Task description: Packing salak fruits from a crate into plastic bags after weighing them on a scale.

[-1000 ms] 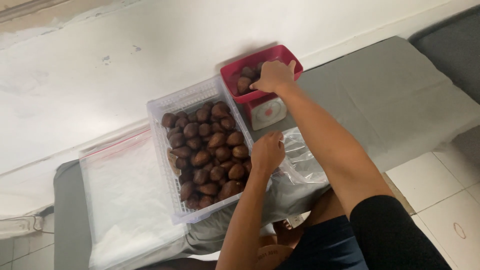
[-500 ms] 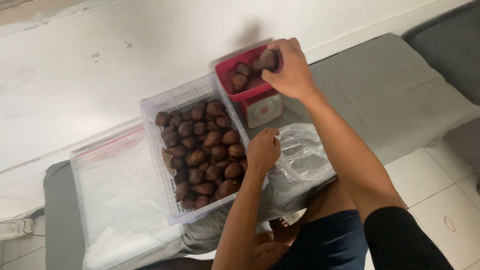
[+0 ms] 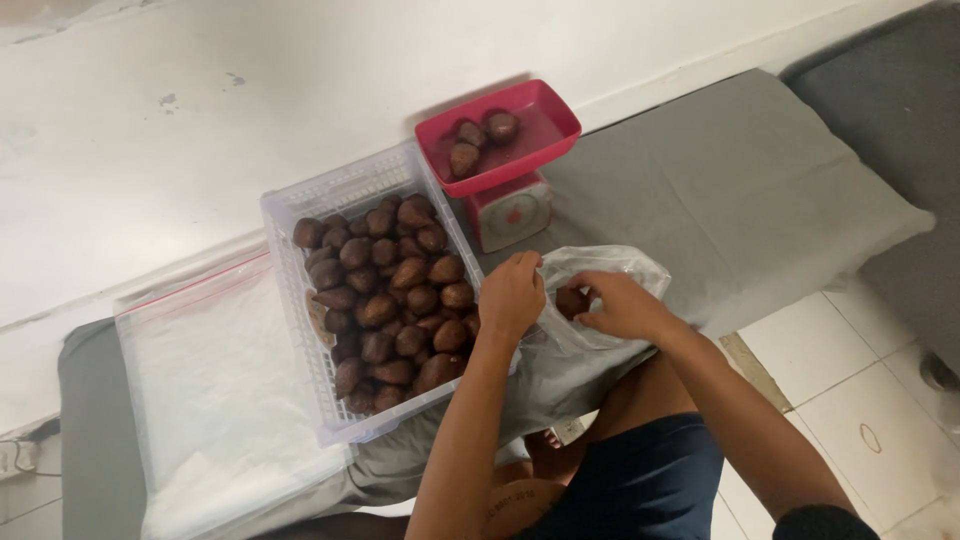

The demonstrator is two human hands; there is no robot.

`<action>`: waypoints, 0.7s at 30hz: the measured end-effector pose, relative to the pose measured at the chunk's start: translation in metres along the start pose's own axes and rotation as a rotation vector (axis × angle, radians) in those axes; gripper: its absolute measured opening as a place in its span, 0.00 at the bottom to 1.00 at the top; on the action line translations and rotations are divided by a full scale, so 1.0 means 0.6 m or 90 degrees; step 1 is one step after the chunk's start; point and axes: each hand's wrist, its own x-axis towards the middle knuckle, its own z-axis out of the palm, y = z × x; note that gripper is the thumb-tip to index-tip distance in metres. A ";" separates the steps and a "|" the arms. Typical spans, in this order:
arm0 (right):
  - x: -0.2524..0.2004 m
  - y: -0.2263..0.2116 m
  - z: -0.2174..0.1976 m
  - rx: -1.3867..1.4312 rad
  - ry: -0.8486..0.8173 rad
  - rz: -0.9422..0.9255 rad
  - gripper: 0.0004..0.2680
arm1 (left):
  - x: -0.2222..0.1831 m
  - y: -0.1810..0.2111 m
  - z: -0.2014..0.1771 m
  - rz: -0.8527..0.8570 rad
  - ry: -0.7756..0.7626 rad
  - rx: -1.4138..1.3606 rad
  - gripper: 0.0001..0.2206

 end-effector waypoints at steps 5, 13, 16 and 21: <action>0.010 0.020 0.017 -0.020 -0.006 -0.041 0.15 | -0.006 0.002 -0.004 -0.004 -0.021 0.012 0.07; 0.133 -0.012 -0.091 -0.073 0.364 -0.210 0.07 | -0.002 0.000 0.004 0.020 -0.017 0.026 0.06; 0.231 -0.033 -0.128 -0.114 0.417 -0.246 0.08 | -0.001 -0.002 0.005 0.032 -0.019 0.037 0.07; 0.367 -0.103 -0.151 -0.309 0.221 -0.107 0.11 | 0.011 -0.013 0.027 -0.026 -0.024 -0.031 0.11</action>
